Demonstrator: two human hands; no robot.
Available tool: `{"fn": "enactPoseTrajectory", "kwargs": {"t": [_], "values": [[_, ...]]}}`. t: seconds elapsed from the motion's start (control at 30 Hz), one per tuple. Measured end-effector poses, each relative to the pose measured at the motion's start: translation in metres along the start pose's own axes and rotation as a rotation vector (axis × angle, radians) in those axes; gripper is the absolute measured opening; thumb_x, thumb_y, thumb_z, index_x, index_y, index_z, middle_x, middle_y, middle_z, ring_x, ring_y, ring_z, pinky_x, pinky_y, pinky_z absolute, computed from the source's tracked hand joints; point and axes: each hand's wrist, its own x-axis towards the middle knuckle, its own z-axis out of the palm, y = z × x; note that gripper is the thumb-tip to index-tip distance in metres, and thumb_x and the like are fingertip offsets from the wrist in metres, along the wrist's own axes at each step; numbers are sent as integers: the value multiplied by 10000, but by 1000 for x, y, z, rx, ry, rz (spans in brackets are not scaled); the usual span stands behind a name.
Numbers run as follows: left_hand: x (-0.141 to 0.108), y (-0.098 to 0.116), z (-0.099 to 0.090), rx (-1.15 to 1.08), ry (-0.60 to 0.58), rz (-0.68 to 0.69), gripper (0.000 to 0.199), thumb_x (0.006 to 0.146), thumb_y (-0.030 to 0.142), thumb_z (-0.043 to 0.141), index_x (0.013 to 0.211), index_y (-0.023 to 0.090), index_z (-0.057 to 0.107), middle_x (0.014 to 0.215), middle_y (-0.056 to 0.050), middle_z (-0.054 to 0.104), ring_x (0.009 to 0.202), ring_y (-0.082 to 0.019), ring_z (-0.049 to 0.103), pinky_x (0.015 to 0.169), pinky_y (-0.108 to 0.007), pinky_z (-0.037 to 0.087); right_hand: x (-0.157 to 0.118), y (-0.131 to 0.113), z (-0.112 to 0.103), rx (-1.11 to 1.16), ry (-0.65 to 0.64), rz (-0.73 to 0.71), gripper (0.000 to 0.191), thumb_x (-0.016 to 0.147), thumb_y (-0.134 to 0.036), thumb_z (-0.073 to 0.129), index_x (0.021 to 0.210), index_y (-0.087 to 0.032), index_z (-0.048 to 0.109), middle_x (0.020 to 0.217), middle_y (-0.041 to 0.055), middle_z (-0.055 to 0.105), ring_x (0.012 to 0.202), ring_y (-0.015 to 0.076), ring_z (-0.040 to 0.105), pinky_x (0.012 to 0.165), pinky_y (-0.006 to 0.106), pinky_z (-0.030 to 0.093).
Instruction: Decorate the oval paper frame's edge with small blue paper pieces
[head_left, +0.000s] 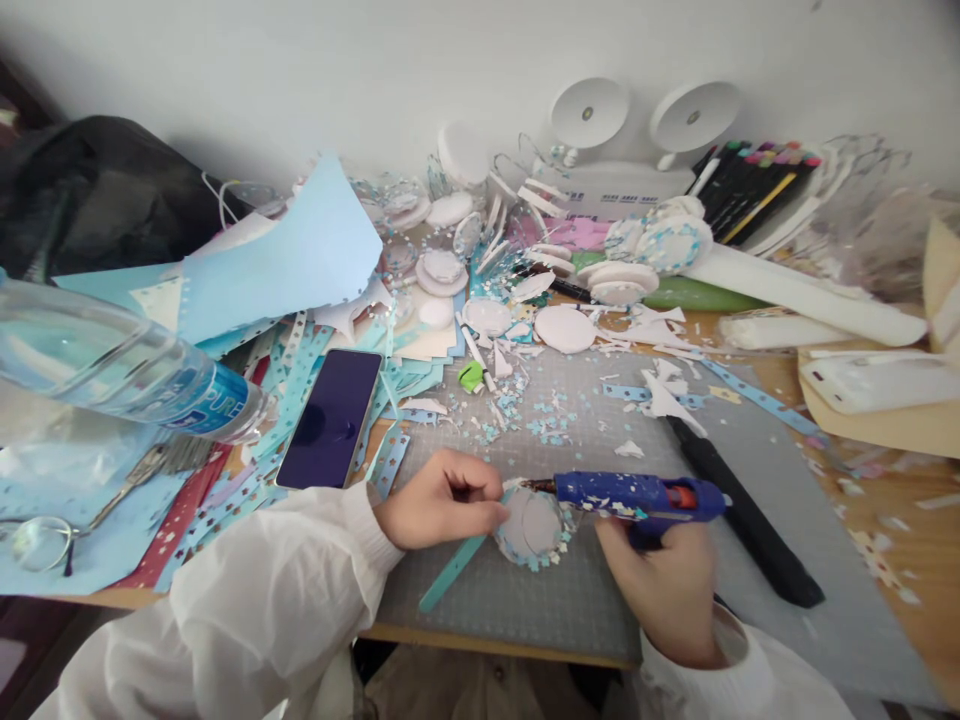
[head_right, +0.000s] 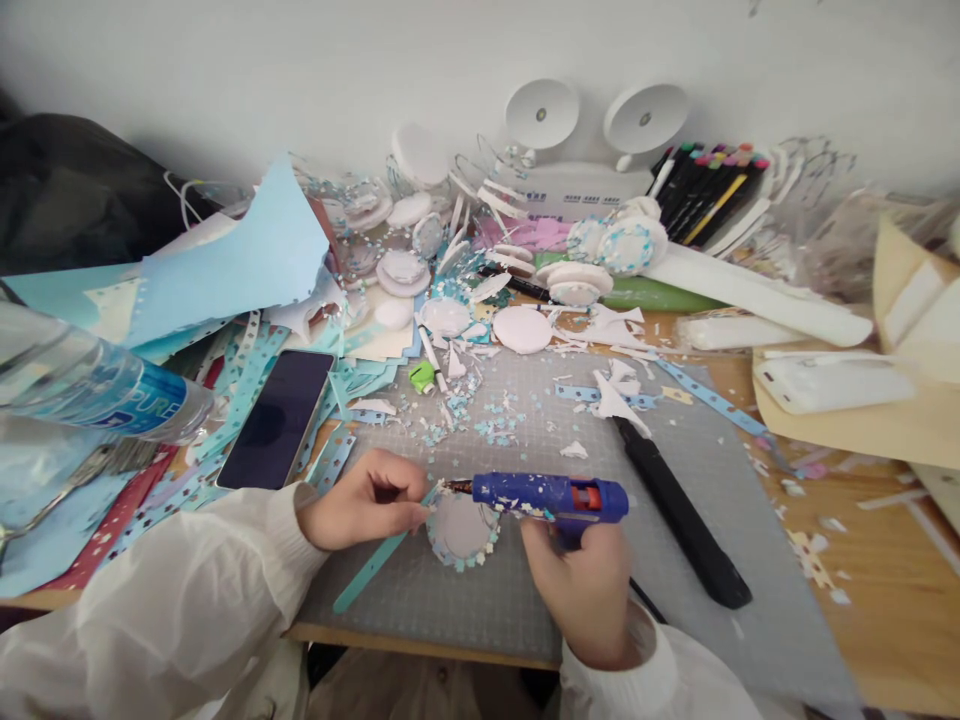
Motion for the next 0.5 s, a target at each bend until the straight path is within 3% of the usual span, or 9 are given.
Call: {"fn": "enactPoseTrajectory", "kwargs": {"t": [0.37,0.5], "values": [[-1,-2,0,-8,-7,5,369,767,310,627,504,155,421,475,53,343,457,-58,292,438,-204,222,-1,2,2,-32,37,-27,257,693,-417,590,555,-201,575,500,52,607,488,248,598,490,342,468],[0,1,-1,3,-5,-15,349,764,304,616,506,151,438,472,52,346,450,-57,295,437,-206,216,-4,5,4,-73,63,-53,225,722,-407,608,682,-186,601,595,72,646,535,267,616,519,370,487]]}}
